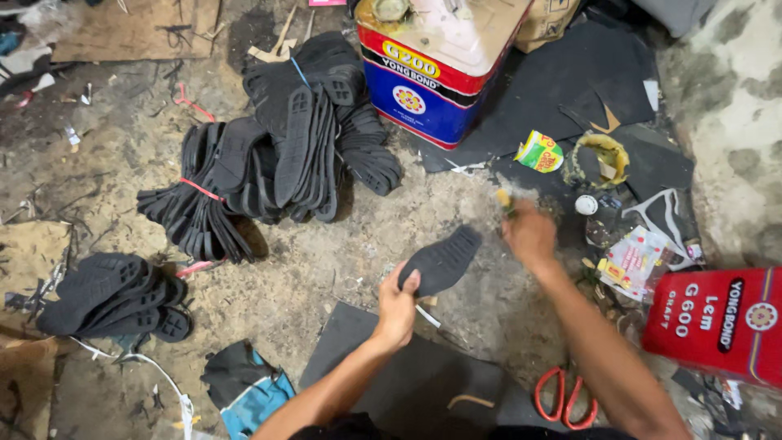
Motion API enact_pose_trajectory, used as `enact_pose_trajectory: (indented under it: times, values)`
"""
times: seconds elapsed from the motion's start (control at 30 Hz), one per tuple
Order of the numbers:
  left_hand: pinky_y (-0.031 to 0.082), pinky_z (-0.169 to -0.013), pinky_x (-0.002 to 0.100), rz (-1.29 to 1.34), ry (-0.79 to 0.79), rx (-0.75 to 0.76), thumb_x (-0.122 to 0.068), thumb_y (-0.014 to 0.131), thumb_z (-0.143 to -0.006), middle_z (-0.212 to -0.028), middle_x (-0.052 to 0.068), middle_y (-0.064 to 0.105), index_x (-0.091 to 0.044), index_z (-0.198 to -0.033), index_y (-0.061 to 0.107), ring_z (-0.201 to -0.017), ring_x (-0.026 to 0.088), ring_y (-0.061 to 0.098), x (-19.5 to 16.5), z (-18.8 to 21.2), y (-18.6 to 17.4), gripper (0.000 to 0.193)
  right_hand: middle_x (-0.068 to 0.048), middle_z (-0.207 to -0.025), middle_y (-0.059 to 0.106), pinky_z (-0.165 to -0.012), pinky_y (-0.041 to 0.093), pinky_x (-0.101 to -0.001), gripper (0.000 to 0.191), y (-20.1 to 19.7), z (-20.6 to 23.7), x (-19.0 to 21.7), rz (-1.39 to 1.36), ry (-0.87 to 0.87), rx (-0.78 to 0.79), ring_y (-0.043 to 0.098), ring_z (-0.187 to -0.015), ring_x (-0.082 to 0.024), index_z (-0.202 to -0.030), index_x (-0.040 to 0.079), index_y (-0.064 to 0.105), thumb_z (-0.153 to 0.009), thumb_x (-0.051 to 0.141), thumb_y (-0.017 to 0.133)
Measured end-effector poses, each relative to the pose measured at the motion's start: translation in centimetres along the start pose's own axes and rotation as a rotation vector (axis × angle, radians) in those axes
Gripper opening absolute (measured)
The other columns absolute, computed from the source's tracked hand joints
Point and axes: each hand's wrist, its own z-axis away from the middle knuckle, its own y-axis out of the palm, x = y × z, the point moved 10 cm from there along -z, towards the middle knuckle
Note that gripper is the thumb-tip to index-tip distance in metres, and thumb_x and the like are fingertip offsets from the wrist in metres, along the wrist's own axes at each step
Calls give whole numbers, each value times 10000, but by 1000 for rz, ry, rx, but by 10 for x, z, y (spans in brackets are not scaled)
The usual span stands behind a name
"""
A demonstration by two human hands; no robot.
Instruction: The person applies glue to black shoe soles using a brush. They repeatedly dip the brush into a container and spread the adhesive over the surface of each sole, then place the treated sole onto a pile.
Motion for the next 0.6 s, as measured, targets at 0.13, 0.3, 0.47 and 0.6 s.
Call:
enact_pose_trajectory:
  times: [0.13, 0.3, 0.47, 0.6]
  values:
    - [439, -1052, 330, 202, -87, 418, -159, 656, -930, -1416, 79, 565, -209, -1519, 355, -1250, 179, 547, -54, 33, 72, 662, -129, -987, 748, -764, 553, -388, 324, 3, -11, -26, -799, 220, -48, 715, -884, -242, -1124, 40, 716, -947, 310, 732]
    - [315, -1128, 540, -1060, 592, 292, -169, 819, -709, -1481, 279, 449, -67, -1440, 476, -1363, 450, 411, -74, 25, 77, 815, -134, -719, 695, -469, 501, -345, 308, 65, 26, -19, -1044, 663, 234, 627, -518, -216, -925, -12, 703, -936, 290, 761]
    - [402, -1078, 507, -1280, 559, 225, -66, 758, -766, -1445, 237, 496, -113, -1360, 627, -1292, 440, 480, -2, 1, 25, 610, -51, -669, 676, -405, 458, -277, 289, 65, 35, -17, -1123, 642, 243, 594, -454, -127, -931, 26, 690, -947, 313, 715]
    - [447, -1095, 486, -1134, 521, 266, -74, 721, -812, -1406, 224, 527, -82, -1306, 661, -1279, 412, 511, 23, -17, 14, 498, -31, -694, 647, -416, 441, -267, 276, 41, 23, -33, -1182, 644, -95, 595, -486, -112, -997, 51, 677, -978, 327, 684]
